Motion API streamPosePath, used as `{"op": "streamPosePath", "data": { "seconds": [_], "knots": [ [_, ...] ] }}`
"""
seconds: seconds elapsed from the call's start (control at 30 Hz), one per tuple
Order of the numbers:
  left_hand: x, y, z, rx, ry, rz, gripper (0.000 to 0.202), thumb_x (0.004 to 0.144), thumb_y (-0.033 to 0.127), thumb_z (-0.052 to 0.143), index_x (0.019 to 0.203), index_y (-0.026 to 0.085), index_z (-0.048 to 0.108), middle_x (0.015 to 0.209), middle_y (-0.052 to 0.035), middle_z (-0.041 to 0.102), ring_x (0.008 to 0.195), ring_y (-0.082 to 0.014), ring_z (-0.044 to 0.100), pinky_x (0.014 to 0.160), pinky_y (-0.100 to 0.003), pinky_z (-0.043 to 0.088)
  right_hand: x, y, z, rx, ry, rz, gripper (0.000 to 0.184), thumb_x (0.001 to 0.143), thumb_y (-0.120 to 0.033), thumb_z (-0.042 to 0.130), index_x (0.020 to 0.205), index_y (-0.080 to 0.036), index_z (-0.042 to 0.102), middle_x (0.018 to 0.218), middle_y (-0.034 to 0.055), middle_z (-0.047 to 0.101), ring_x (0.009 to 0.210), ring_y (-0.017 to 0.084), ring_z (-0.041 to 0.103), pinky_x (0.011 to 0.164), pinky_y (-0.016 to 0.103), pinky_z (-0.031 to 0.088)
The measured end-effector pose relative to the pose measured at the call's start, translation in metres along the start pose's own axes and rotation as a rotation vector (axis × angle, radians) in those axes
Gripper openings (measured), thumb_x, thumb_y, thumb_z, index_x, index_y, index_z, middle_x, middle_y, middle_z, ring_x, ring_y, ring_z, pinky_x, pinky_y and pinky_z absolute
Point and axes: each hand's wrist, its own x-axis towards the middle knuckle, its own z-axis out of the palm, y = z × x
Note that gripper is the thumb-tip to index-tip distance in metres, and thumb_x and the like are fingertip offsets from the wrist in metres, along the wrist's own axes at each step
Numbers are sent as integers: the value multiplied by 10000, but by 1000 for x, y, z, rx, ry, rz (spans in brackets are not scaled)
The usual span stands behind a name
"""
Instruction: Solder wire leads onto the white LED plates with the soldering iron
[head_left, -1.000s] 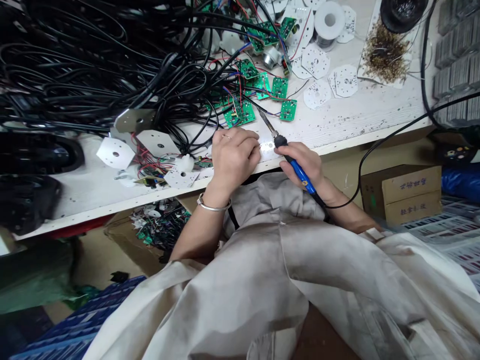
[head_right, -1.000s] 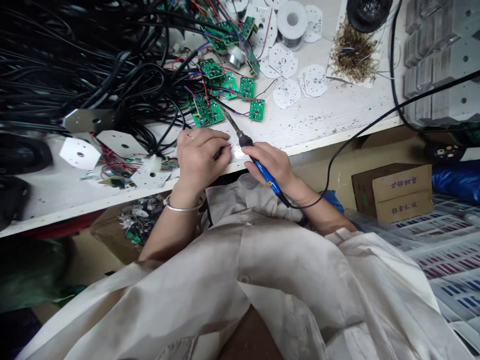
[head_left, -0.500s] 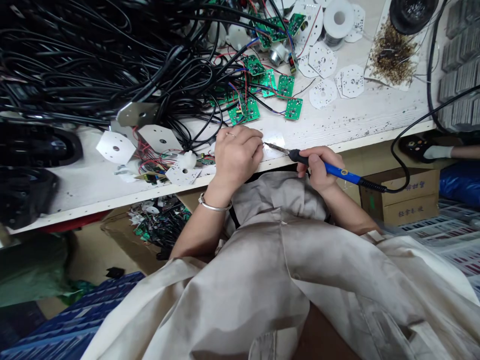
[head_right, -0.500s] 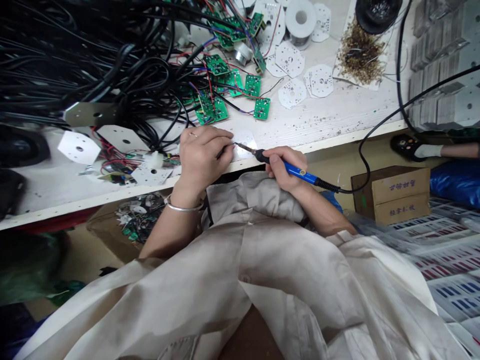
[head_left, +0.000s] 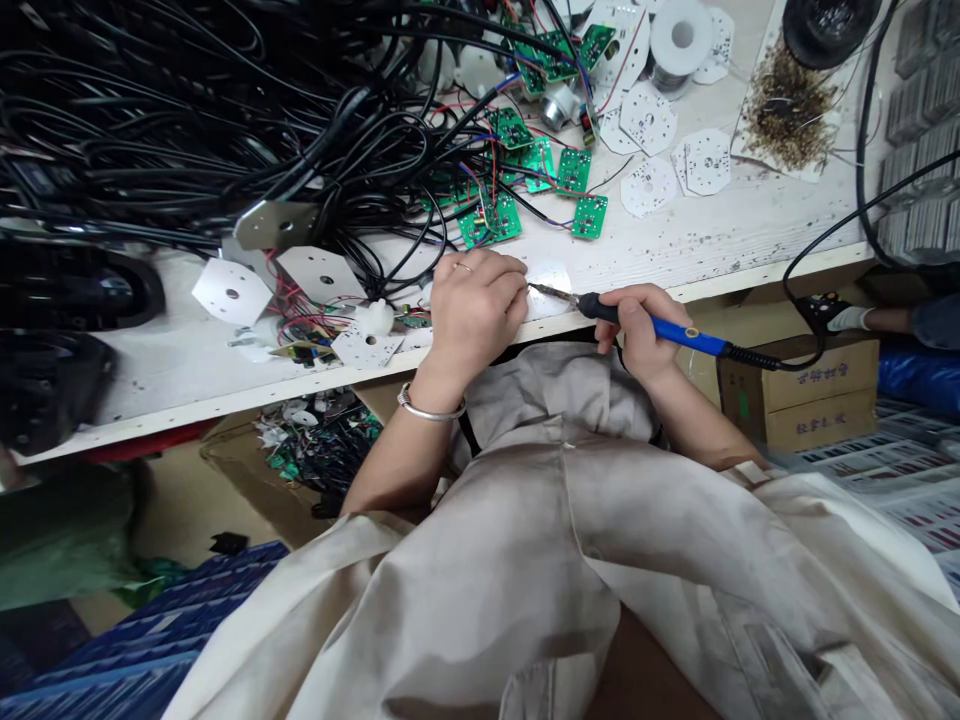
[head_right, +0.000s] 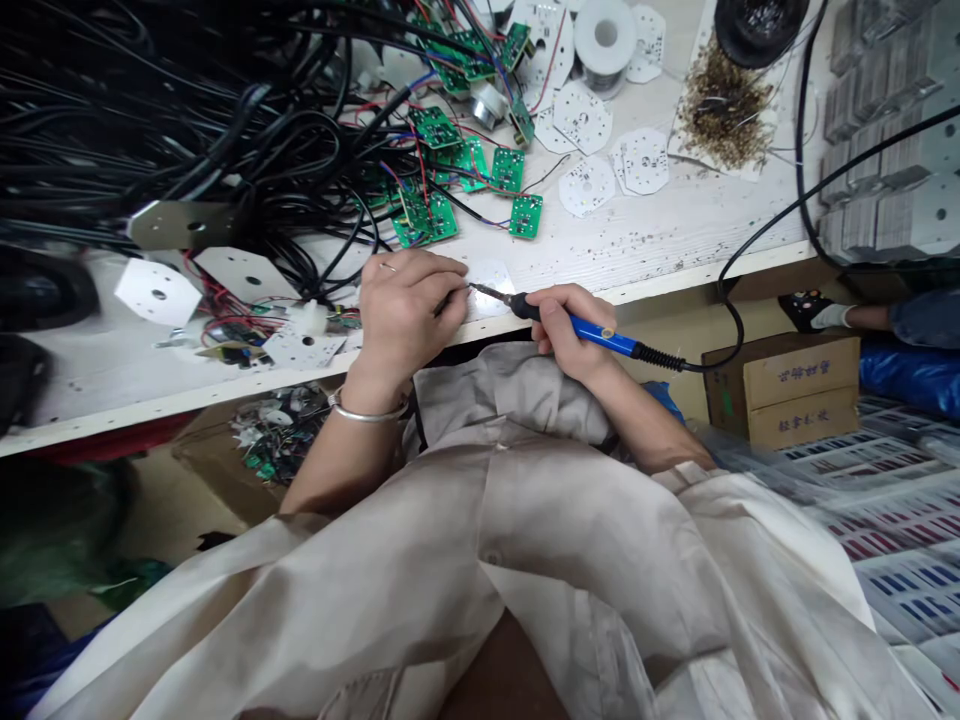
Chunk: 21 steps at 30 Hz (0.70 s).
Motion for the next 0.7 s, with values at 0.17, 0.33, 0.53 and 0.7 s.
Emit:
{"op": "streamPosePath", "data": {
  "seconds": [0.17,0.33,0.53,0.7],
  "knots": [
    [0,0,-1,26,7,16,198,978,254,533,892,237,711,1053,-25,767,1008,-236,665,921,-471,453,1,-1,-1,41,-27,26,338,935,-528,624,867,-212,723,529,-79,648,347,62,565,342,160,402],
    [0,0,-2,26,-14,16,212,989,268,528,909,232,721,1063,-31,766,1015,-238,661,932,-469,455,-2,0,0,144,91,-14,305,976,-511,565,917,-239,689,564,-78,645,368,68,568,350,174,413],
    [0,3,-3,24,-21,6,219,981,278,531,906,223,729,1074,-49,768,1038,-253,655,945,-477,449,-9,9,2,-74,-45,-265,272,983,-371,575,1245,-297,588,947,-3,770,769,150,772,732,319,649],
    [1,2,-2,63,-5,44,230,983,272,524,888,208,724,1058,-65,773,1018,-260,659,903,-458,459,0,30,4,-539,-145,-641,313,977,-344,545,1281,-276,570,1071,74,771,1032,208,738,870,363,633]
  ]
}}
